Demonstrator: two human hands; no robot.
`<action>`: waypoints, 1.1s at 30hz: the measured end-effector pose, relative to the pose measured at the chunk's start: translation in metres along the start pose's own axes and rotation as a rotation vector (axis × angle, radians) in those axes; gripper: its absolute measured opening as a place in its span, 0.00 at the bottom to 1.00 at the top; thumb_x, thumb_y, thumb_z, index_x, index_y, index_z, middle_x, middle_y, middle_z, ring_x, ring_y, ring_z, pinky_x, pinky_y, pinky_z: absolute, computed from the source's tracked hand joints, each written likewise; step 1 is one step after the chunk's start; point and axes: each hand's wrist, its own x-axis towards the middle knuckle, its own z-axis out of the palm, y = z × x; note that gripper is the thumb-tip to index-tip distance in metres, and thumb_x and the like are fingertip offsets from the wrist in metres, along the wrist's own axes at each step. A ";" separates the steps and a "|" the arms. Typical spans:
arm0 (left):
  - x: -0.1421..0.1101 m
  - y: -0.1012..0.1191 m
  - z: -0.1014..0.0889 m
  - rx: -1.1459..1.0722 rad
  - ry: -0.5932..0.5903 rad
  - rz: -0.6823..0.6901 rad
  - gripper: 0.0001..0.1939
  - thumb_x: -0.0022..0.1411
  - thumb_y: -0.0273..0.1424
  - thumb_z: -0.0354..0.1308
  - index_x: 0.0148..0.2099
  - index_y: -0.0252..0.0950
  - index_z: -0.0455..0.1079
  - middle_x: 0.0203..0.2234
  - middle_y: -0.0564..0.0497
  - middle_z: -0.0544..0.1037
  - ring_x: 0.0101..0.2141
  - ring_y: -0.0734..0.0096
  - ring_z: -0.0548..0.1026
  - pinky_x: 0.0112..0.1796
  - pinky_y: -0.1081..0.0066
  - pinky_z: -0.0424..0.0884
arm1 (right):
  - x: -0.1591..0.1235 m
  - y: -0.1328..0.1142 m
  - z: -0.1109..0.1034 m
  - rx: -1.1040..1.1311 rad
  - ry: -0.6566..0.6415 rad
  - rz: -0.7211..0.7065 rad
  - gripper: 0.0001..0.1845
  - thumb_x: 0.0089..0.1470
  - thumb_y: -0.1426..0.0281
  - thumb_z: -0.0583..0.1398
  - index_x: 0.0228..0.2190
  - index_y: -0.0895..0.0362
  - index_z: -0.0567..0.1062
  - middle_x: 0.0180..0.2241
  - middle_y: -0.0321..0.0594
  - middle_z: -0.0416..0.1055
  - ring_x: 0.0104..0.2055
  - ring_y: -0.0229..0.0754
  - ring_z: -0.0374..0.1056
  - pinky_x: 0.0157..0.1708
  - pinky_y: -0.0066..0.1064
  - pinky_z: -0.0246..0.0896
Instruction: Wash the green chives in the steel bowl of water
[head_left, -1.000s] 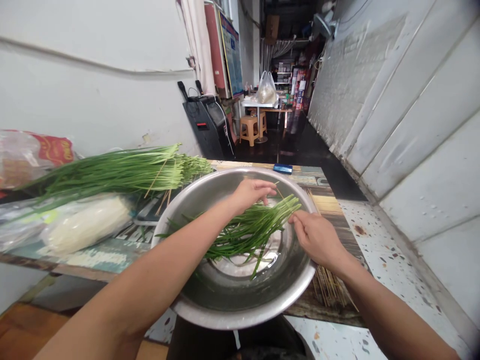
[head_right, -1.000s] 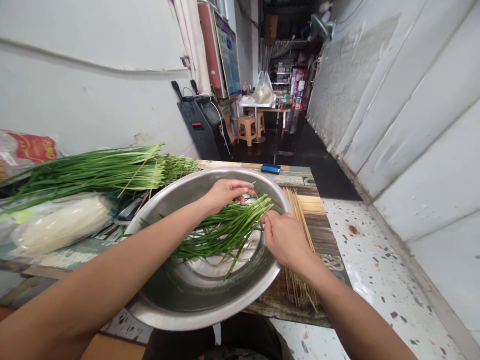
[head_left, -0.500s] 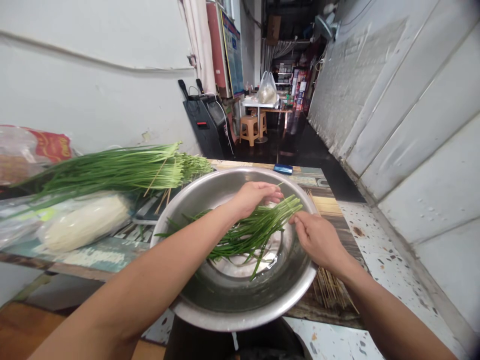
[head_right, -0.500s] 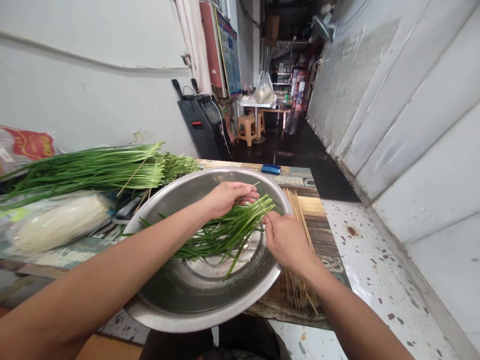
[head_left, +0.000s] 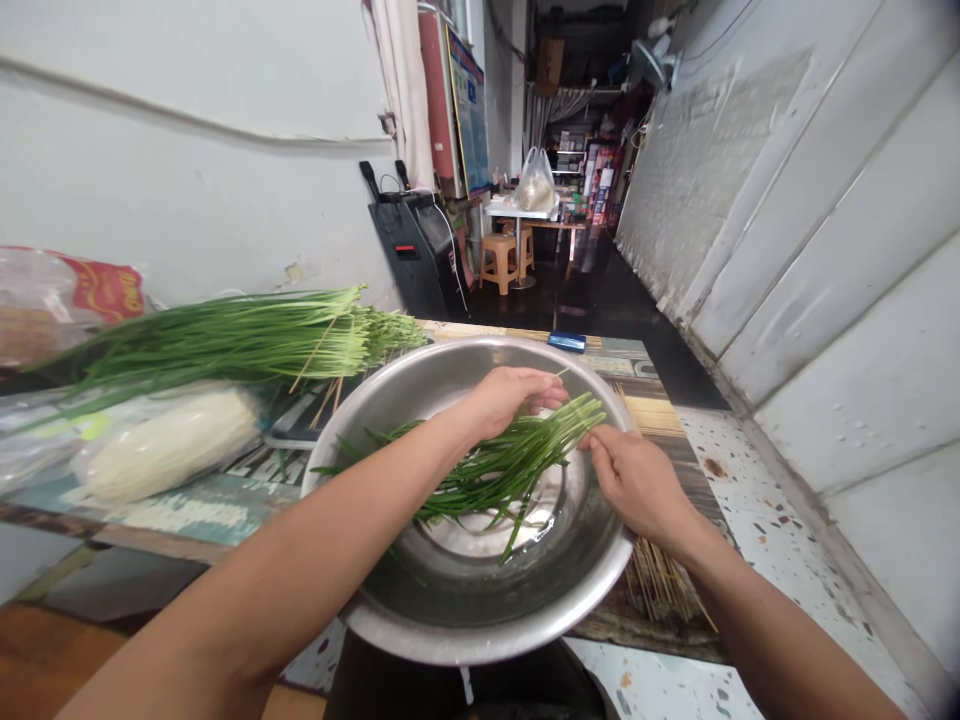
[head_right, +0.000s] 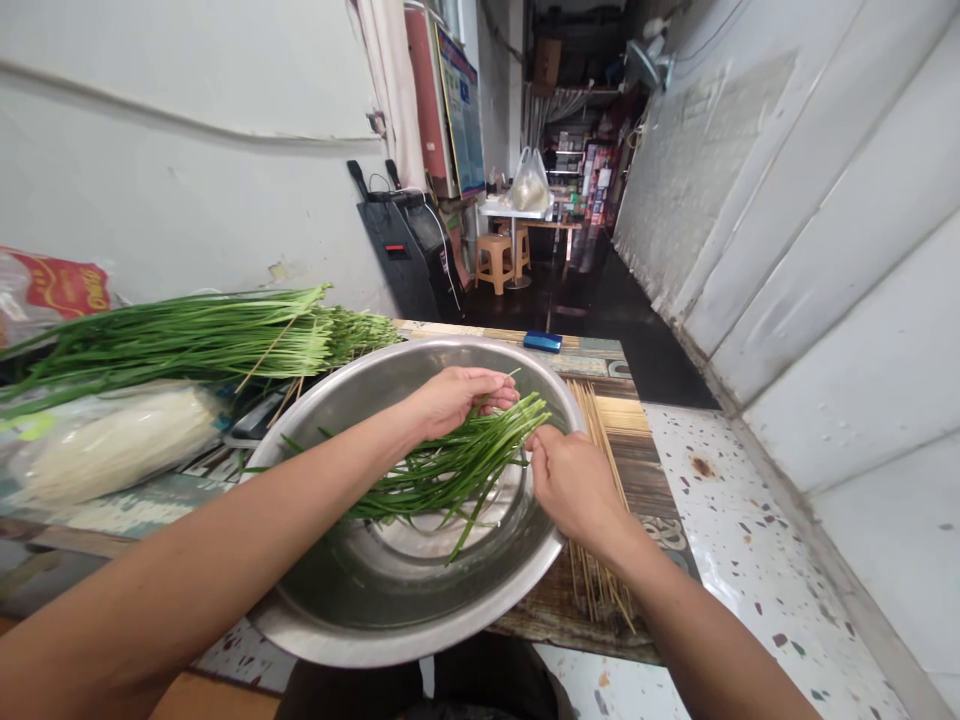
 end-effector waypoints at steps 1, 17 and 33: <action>0.000 0.000 0.000 -0.002 0.001 0.001 0.05 0.58 0.26 0.57 0.35 0.29 0.73 0.31 0.44 0.79 0.29 0.75 0.75 0.30 0.76 0.65 | 0.000 0.000 0.000 0.001 -0.001 -0.001 0.17 0.59 0.72 0.45 0.36 0.58 0.73 0.32 0.43 0.75 0.35 0.44 0.69 0.35 0.30 0.55; 0.000 0.000 -0.001 -0.019 -0.007 0.017 0.06 0.59 0.26 0.56 0.36 0.29 0.73 0.31 0.43 0.79 0.30 0.73 0.76 0.29 0.75 0.66 | 0.000 0.002 0.002 0.002 0.021 -0.022 0.16 0.58 0.71 0.46 0.36 0.58 0.73 0.31 0.44 0.75 0.35 0.45 0.69 0.35 0.31 0.55; 0.002 -0.001 -0.002 -0.032 -0.020 0.011 0.05 0.57 0.26 0.57 0.35 0.29 0.73 0.28 0.44 0.78 0.29 0.74 0.75 0.30 0.75 0.65 | 0.001 -0.001 0.001 -0.003 0.004 -0.006 0.16 0.59 0.71 0.46 0.36 0.58 0.73 0.32 0.43 0.75 0.35 0.44 0.69 0.35 0.30 0.55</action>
